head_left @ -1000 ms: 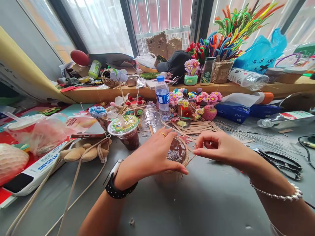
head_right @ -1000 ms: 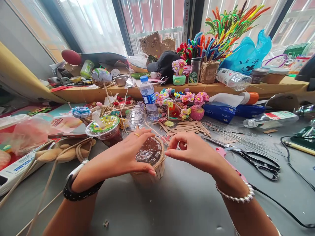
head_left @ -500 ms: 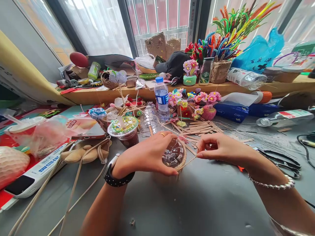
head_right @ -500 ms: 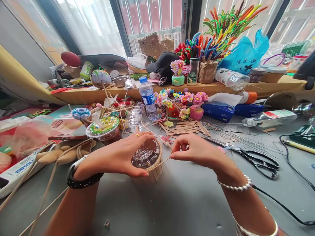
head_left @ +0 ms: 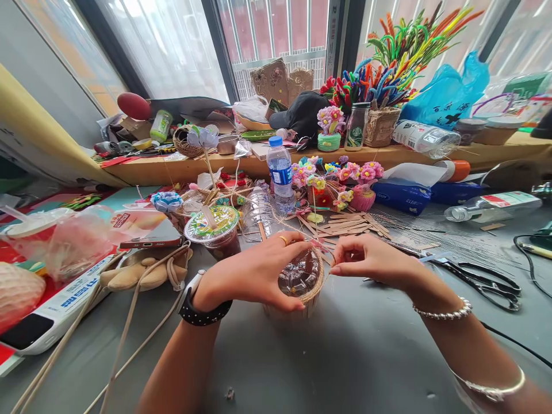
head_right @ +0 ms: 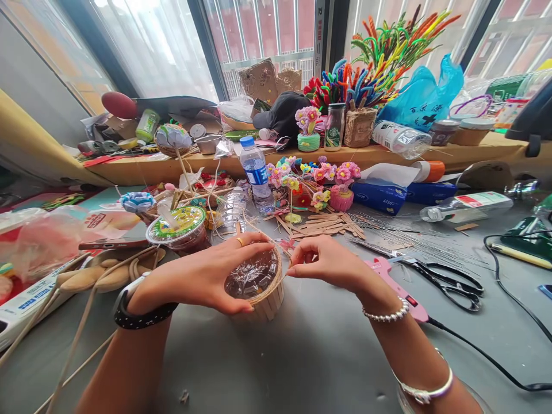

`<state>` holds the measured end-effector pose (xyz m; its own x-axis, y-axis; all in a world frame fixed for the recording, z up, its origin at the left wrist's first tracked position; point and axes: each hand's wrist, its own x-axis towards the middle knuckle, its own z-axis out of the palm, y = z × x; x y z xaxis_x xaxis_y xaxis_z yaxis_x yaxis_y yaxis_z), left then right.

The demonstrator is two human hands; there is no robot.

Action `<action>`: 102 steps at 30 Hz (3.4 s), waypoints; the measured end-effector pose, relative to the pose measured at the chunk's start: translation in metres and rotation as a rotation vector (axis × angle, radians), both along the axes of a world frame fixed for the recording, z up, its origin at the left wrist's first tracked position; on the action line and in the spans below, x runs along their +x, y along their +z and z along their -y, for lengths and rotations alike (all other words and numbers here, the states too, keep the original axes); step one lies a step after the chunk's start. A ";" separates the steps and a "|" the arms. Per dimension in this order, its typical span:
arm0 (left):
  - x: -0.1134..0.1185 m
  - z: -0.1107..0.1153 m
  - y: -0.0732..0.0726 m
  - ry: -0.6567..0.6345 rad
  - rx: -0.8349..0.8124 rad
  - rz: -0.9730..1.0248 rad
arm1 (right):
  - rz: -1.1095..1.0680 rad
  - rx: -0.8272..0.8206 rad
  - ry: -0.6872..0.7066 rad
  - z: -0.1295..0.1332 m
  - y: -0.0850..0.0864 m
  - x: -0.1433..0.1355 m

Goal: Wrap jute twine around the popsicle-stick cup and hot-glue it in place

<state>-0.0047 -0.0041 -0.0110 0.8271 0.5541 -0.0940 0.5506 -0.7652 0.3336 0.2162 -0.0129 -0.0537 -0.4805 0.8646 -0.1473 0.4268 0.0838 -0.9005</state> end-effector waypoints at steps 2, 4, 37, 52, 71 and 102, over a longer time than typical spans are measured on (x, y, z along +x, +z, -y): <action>0.000 0.000 0.000 -0.009 0.001 0.002 | -0.022 -0.001 -0.006 -0.001 -0.001 -0.001; 0.000 -0.001 0.000 -0.018 0.004 0.008 | -0.032 0.001 -0.014 -0.001 -0.002 -0.002; 0.003 0.008 -0.007 0.170 0.063 -0.034 | -0.043 0.051 -0.008 -0.005 -0.008 0.000; -0.002 0.000 -0.005 0.002 0.027 0.007 | -0.051 0.004 0.040 0.000 0.001 -0.002; -0.012 -0.013 -0.003 -0.149 -0.101 0.003 | -0.138 -0.090 -0.056 -0.002 -0.004 -0.007; 0.005 0.004 -0.010 0.110 0.109 -0.029 | -0.220 -0.143 -0.034 -0.003 -0.012 -0.013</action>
<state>0.0003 -0.0083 -0.0213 0.7589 0.6492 -0.0515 0.6411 -0.7308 0.2342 0.2037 -0.0098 -0.0654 -0.4857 0.8585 -0.1644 0.2199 -0.0620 -0.9736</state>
